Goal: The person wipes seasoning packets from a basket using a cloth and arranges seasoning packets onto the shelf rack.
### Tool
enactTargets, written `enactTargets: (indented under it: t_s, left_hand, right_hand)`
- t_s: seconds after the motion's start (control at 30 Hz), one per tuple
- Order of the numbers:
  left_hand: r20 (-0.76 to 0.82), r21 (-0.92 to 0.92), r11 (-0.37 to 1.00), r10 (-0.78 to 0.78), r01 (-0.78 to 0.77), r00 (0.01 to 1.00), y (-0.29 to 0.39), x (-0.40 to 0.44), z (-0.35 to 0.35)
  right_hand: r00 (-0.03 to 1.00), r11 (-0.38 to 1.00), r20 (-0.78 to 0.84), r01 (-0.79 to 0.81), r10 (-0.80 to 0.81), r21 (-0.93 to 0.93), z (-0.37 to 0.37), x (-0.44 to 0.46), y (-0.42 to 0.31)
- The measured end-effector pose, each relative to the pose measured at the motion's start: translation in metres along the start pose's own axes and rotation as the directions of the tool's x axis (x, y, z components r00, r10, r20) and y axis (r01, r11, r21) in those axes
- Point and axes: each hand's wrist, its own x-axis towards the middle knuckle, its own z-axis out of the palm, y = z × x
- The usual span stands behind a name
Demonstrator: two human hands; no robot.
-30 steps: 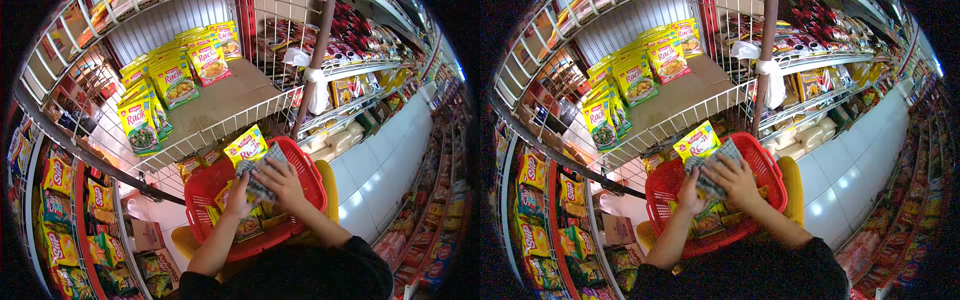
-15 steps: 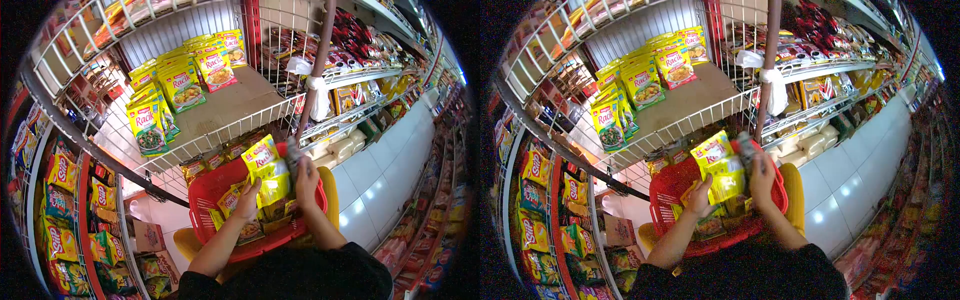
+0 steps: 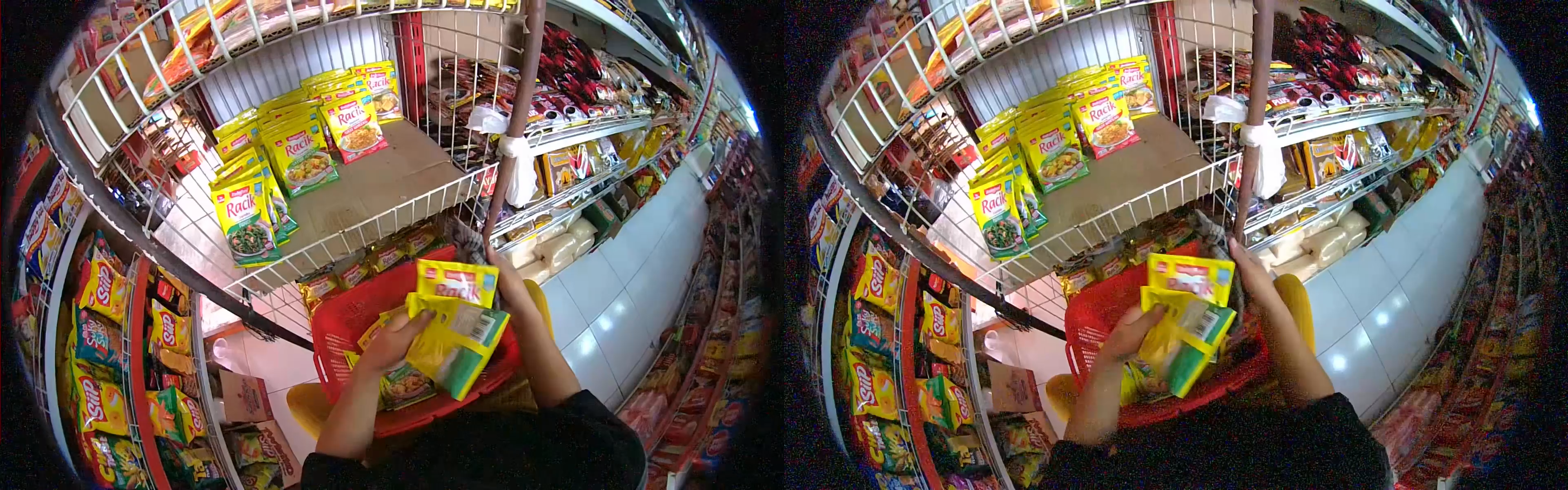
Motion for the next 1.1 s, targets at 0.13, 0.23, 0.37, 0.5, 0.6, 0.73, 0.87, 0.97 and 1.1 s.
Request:
enactTargets:
  t_s: [0.13,0.23,0.37,0.5,0.6,0.73,0.87,0.97,1.1]
  left_hand:
    - [-0.108,0.212,0.975,-0.050,0.073,0.993,-0.014,0.005,0.010]
    - [-0.179,0.200,0.978,0.099,-0.063,0.979,-0.003,0.009,0.006]
    - [-0.383,0.285,0.958,0.076,0.039,0.921,-0.007,0.010,-0.002]
    - [-0.355,-0.154,0.975,0.095,-0.158,0.930,-0.006,0.017,-0.002]
    - [-0.434,-0.119,0.988,0.041,-0.102,0.900,-0.006,0.015,0.009]
    - [-0.348,0.083,0.992,0.115,-0.092,0.930,0.005,0.007,0.018]
    - [-0.246,0.067,0.997,0.049,-0.034,0.968,0.004,0.007,0.013]
    - [-0.290,0.050,0.999,0.030,-0.016,0.956,-0.004,0.010,0.009]
    - [-0.370,0.077,0.993,0.110,-0.088,0.922,-0.007,0.011,0.006]
  right_hand:
    - [0.913,0.763,0.357,-0.372,0.198,0.528,0.047,-0.055,-0.040]
    - [0.911,0.796,0.307,-0.396,0.276,0.458,0.046,-0.058,-0.026]
    - [0.956,0.843,0.159,-0.292,0.246,0.451,0.006,-0.061,-0.021]
    - [0.963,0.926,0.216,0.222,-0.160,-0.306,0.007,-0.068,-0.030]
    - [0.990,0.948,0.138,0.019,0.026,-0.317,0.029,-0.076,-0.039]
    - [0.981,0.950,0.154,-0.066,0.118,-0.306,0.032,-0.074,-0.034]
    - [0.963,0.967,0.168,-0.180,0.211,-0.182,0.034,-0.079,-0.025]
    - [0.974,0.977,0.101,-0.193,0.201,-0.086,0.029,-0.074,-0.023]
    - [0.982,0.999,-0.182,0.043,-0.047,-0.024,0.012,-0.068,-0.029]
